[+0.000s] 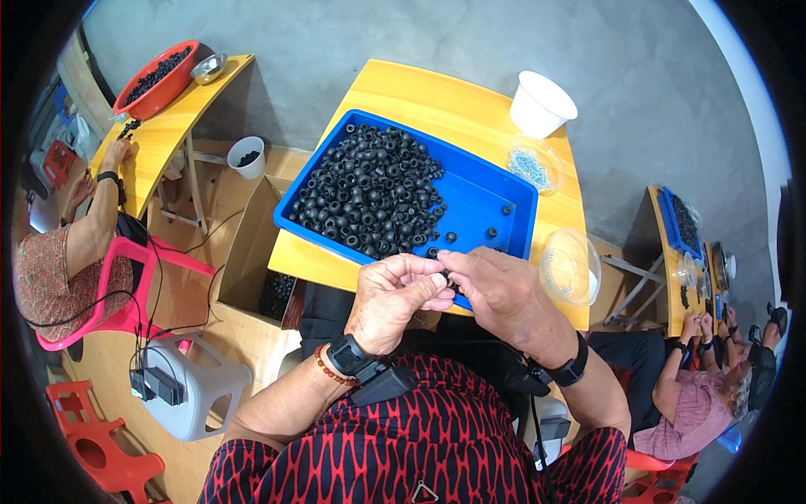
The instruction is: The person is assembling small black plastic components by inserting small metal bearings into them.
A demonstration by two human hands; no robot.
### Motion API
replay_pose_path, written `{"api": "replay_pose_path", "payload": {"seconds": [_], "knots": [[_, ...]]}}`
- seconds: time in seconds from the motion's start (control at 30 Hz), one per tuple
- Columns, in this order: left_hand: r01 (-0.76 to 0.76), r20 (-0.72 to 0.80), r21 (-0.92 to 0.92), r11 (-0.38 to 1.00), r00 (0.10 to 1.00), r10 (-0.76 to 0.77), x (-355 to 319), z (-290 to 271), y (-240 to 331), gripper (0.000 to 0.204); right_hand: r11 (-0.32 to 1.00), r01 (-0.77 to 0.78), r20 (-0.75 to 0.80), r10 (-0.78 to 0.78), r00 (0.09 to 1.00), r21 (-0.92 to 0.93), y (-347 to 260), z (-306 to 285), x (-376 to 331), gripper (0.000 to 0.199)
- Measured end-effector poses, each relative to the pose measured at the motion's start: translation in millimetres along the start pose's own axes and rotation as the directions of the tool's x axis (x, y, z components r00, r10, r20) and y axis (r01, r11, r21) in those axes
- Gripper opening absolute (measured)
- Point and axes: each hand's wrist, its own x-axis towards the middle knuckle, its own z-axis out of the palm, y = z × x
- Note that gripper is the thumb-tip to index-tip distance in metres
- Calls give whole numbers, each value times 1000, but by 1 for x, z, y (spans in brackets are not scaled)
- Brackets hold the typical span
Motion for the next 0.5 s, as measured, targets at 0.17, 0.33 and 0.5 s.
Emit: {"api": "replay_pose_path", "payload": {"seconds": [0.17,0.33,0.5], "knots": [[52,18,-19,998,999,-51,1,-4,3,9,1000,21,94,-20,995,-13,-6,-5,1,44],[79,34,-72,994,996,-76,1,-8,2,7,999,4,41,-7,999,53,-4,0,-1,42],[51,73,-147,988,996,-41,1,-11,3,8,968,-119,50,111,993,222,-4,-1,-1,40]]}}
